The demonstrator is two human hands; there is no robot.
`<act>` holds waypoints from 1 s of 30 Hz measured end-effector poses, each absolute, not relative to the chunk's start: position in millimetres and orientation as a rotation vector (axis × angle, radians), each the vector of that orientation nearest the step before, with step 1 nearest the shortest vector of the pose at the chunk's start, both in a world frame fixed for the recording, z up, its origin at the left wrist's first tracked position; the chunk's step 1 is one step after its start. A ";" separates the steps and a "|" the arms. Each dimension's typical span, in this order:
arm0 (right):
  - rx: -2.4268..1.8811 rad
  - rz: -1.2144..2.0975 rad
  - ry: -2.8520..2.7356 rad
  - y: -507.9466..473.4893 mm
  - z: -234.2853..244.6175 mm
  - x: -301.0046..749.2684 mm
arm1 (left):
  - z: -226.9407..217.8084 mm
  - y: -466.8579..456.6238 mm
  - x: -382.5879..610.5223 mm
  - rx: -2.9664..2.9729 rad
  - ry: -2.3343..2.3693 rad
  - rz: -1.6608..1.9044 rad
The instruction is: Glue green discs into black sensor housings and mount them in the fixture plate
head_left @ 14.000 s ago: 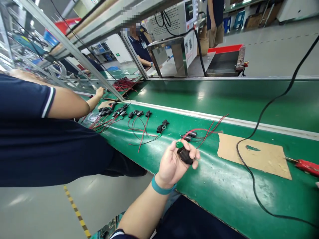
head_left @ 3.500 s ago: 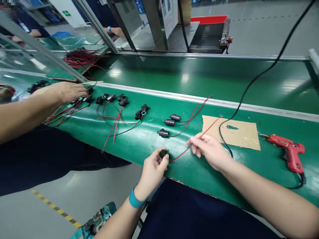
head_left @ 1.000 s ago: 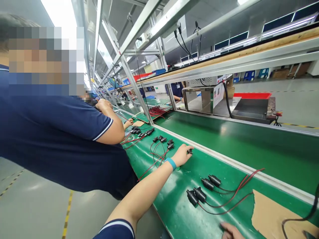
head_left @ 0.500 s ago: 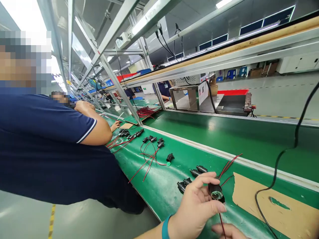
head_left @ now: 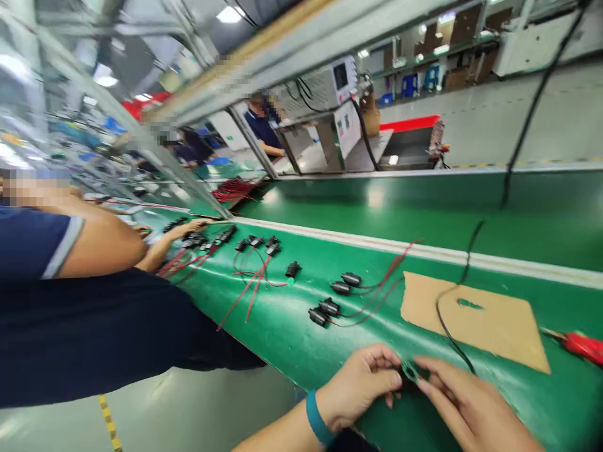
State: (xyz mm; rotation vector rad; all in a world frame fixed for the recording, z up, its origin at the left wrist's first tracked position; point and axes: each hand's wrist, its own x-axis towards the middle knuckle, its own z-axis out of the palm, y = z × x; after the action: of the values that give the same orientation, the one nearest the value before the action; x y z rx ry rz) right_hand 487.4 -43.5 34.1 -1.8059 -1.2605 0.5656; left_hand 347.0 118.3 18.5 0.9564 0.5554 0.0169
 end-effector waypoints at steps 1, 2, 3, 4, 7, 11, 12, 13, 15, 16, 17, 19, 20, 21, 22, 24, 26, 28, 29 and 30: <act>-1.842 0.521 -1.307 -41.8 43.3 488.2 | 21.6 117.7 345.5 0.980 0.563 0.006; -1.872 0.513 -1.366 -39.7 51.1 489.1 | 24.1 117.8 344.1 1.006 0.558 -0.014; -1.905 0.521 -1.421 -37.6 57.1 490.0 | 25.7 118.7 342.6 1.021 0.545 -0.026; -1.932 0.525 -1.470 -35.6 61.5 490.9 | 26.3 120.0 341.2 1.040 0.531 -0.031; -2.003 0.528 -1.576 -31.5 68.9 491.2 | 26.0 122.3 336.2 1.110 0.462 -0.072; -2.035 0.546 -1.626 -28.5 76.0 485.5 | 30.5 118.7 328.6 1.232 0.432 -0.098; -2.027 0.561 -1.619 -27.6 77.7 484.2 | 32.4 117.8 327.3 1.259 0.433 -0.093; -2.013 0.580 -1.603 -26.7 79.2 483.2 | 34.2 117.4 326.2 1.278 0.428 -0.091; -1.971 0.616 -1.548 -24.8 81.9 482.1 | 36.6 118.1 324.3 1.296 0.396 -0.103; -1.946 0.631 -1.520 -23.9 83.0 481.8 | 37.1 119.1 323.2 1.292 0.374 -0.118; -1.917 0.644 -1.496 -23.0 83.8 481.5 | 37.2 120.3 322.0 1.279 0.353 -0.135; -1.867 0.670 -1.455 -21.3 84.8 480.6 | 36.7 122.9 319.4 1.238 0.332 -0.157; -1.848 0.680 -1.438 -20.5 84.9 479.9 | 36.5 124.0 318.2 1.216 0.335 -0.162; -1.835 0.688 -1.423 -19.6 84.7 479.1 | 36.5 125.0 317.3 1.196 0.344 -0.163; -1.827 0.692 -1.410 -18.7 84.1 478.1 | 36.6 125.7 316.8 1.185 0.358 -0.164; -1.813 0.688 -1.396 -16.8 82.1 476.3 | 37.4 126.9 317.3 1.182 0.384 -0.169; -1.792 0.675 -1.396 -14.8 79.3 474.8 | 38.8 127.5 319.6 1.183 0.410 -0.169; -1.759 0.656 -1.409 -13.4 76.6 473.8 | 41.7 127.4 322.8 1.192 0.443 -0.158; -1.739 0.653 -1.420 -13.1 75.4 473.3 | 43.9 126.9 324.4 1.199 0.462 -0.150; -1.718 0.655 -1.434 -13.1 74.4 473.0 | 46.7 126.1 326.0 1.208 0.480 -0.144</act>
State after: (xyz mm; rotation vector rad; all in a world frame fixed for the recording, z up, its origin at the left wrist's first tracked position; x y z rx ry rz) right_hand 473.0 -13.1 74.4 -1.7176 -1.4336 0.6546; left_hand 326.0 126.1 46.7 1.2082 0.4800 -0.1439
